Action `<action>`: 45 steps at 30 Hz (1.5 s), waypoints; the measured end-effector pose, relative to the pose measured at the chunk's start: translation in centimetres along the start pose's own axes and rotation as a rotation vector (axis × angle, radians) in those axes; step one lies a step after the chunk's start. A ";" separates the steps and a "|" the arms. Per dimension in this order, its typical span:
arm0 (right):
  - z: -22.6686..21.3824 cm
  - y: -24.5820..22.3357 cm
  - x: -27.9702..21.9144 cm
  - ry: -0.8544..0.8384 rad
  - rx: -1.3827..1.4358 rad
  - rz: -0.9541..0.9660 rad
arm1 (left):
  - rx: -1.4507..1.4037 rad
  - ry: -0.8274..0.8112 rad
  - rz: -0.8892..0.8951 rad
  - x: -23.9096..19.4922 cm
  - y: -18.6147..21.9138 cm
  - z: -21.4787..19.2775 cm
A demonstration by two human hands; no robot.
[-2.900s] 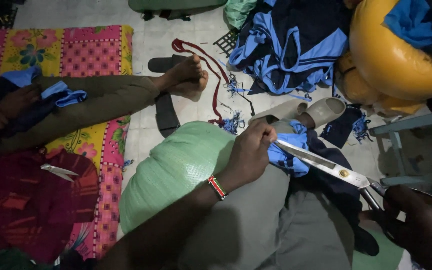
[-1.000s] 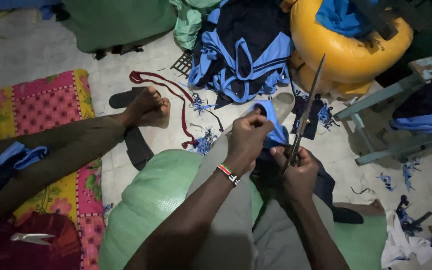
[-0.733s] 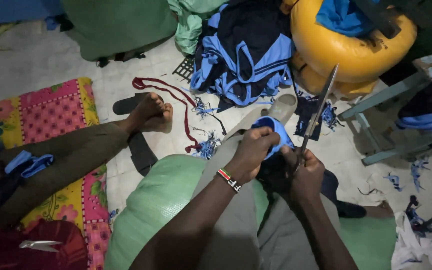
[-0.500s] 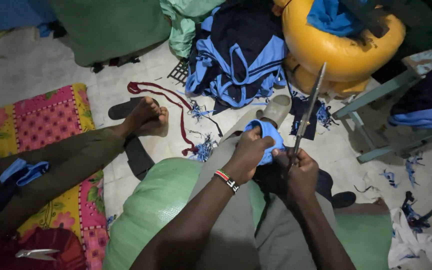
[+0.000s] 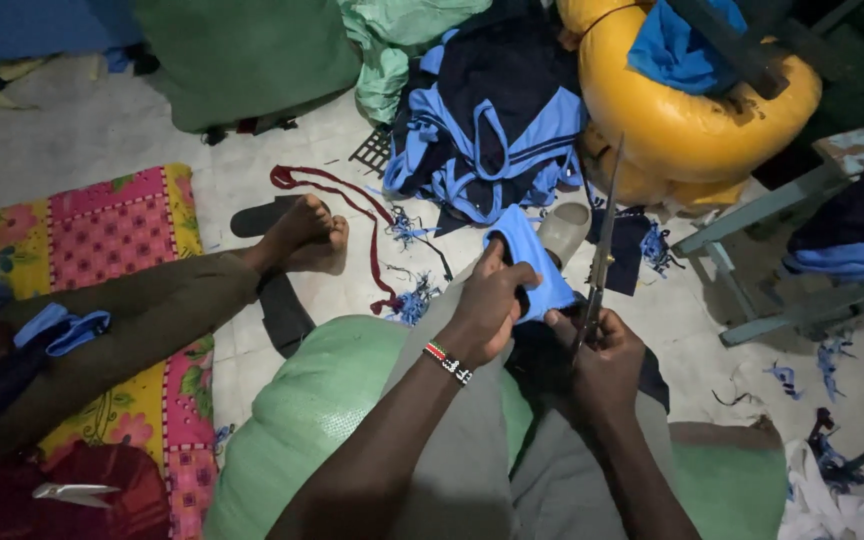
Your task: The person is sitting on a sack on the floor, using a pair of scissors to cut and trim pieces of blue fabric.
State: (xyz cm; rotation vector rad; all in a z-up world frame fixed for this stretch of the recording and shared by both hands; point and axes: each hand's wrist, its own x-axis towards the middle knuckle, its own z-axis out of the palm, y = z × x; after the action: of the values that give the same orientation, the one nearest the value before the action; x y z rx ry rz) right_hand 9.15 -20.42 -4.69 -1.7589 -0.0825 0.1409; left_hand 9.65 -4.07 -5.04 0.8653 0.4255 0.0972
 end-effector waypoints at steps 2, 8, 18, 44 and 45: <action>0.1 -1.1 -0.5 0.003 -0.054 -0.042 | -0.045 -0.018 0.014 -0.7 0.9 0.8; 0.9 -4.8 -2.2 -0.036 -0.134 -0.054 | 0.058 -0.052 0.097 -1.4 1.2 0.9; 0.2 -10.1 -5.9 -0.167 -0.209 0.454 | 0.122 -0.001 0.107 -4.0 4.6 1.3; -12.4 -4.1 -6.1 -0.383 -0.596 0.055 | 0.275 -0.460 0.155 -6.4 4.6 2.6; -12.4 -4.2 -6.1 -0.377 -0.596 0.060 | 0.275 -0.466 0.151 -6.2 4.3 2.5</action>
State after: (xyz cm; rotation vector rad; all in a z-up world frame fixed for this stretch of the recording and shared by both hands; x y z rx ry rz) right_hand 4.97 -32.44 2.07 -2.3091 -0.3776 0.5357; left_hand 5.40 -4.64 1.60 1.1544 -0.0665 -0.0266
